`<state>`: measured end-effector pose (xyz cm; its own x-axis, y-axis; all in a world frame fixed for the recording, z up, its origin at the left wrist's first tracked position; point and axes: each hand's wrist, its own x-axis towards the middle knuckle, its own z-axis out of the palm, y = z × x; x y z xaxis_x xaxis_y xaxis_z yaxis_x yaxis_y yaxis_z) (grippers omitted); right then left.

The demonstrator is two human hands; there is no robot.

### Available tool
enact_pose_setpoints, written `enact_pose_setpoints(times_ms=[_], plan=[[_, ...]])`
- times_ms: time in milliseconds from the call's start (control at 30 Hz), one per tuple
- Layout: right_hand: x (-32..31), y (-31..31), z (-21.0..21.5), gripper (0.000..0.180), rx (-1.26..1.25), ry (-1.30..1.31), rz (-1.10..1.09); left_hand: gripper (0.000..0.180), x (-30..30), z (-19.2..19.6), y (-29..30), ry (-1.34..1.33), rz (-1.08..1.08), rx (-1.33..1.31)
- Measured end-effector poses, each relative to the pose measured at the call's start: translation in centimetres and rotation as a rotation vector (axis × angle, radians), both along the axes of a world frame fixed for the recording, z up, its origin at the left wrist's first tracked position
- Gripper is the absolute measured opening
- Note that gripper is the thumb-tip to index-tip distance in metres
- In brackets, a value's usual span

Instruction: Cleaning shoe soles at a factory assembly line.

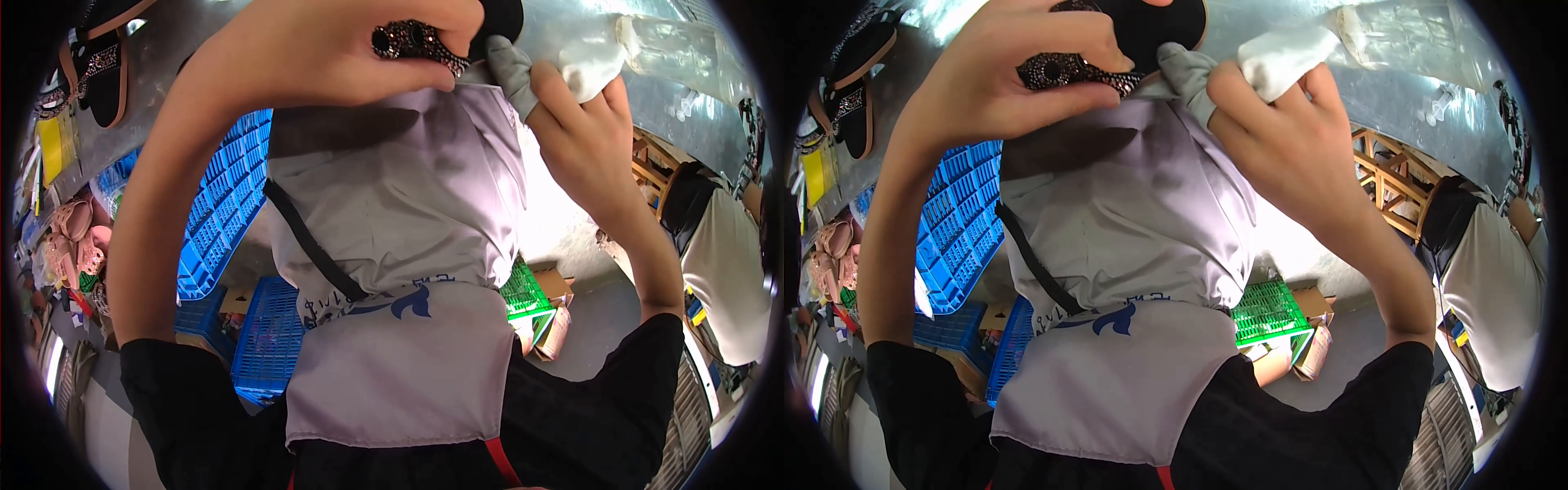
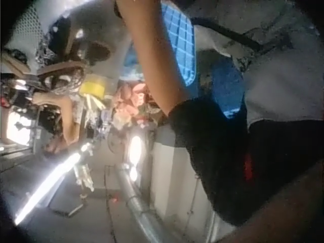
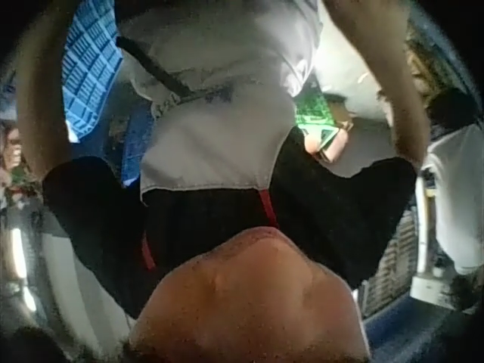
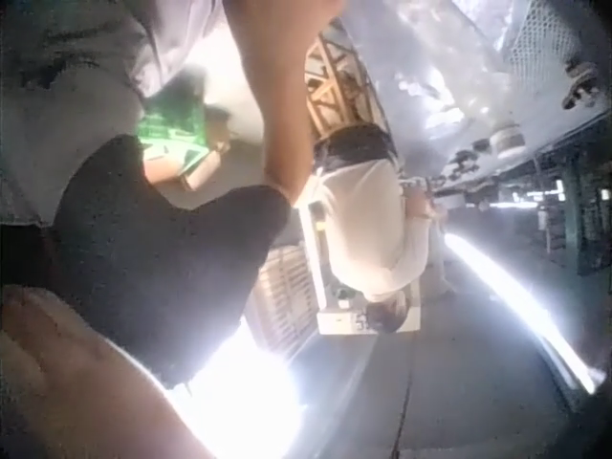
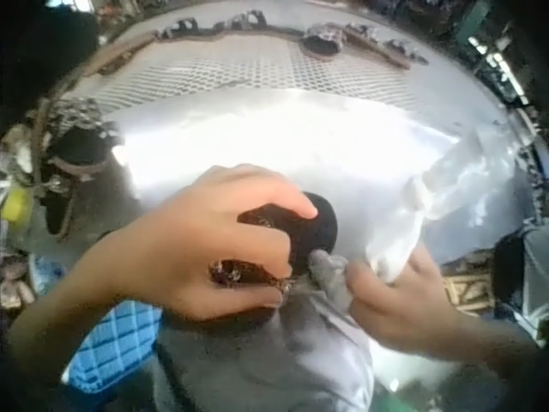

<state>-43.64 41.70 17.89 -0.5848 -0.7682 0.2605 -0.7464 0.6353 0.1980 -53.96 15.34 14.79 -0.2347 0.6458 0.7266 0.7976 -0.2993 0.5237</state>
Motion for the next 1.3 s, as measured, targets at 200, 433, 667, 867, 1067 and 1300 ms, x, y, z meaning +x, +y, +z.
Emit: enact_pose_setpoints(times_ms=[200, 433, 667, 867, 1067, 1300], plan=[[-0.4, -0.5, 0.5, 0.046, 0.065, -0.063, -0.005, 0.021, 0.3, 0.3, -0.4, -0.121, -0.050, -0.021], [-0.9, -2.5, -0.2, 0.015, -0.079, -0.035, 0.031, 0.021, 0.6, 0.4, -0.2, -0.419, -0.173, 0.084], [0.6, -3.3, 0.9, 0.022, 0.016, -0.202, -0.106, 0.020, 0.8, 4.2, -1.2, -0.052, 0.196, -0.576], [2.1, -2.9, -2.2, 0.005, -0.119, 0.071, -0.139, 0.021, 1.0, 3.2, -0.7, -0.119, 0.202, -0.567], [2.8, -4.5, 1.1, 0.018, -0.151, -0.179, -0.265, 0.020, 1.2, 5.2, -1.0, -0.325, 0.210, -0.648], [9.2, -3.0, -0.3, 0.035, -0.255, -0.334, -0.398, 0.018, 2.0, 4.8, -0.1, -0.202, 0.155, -0.647]])
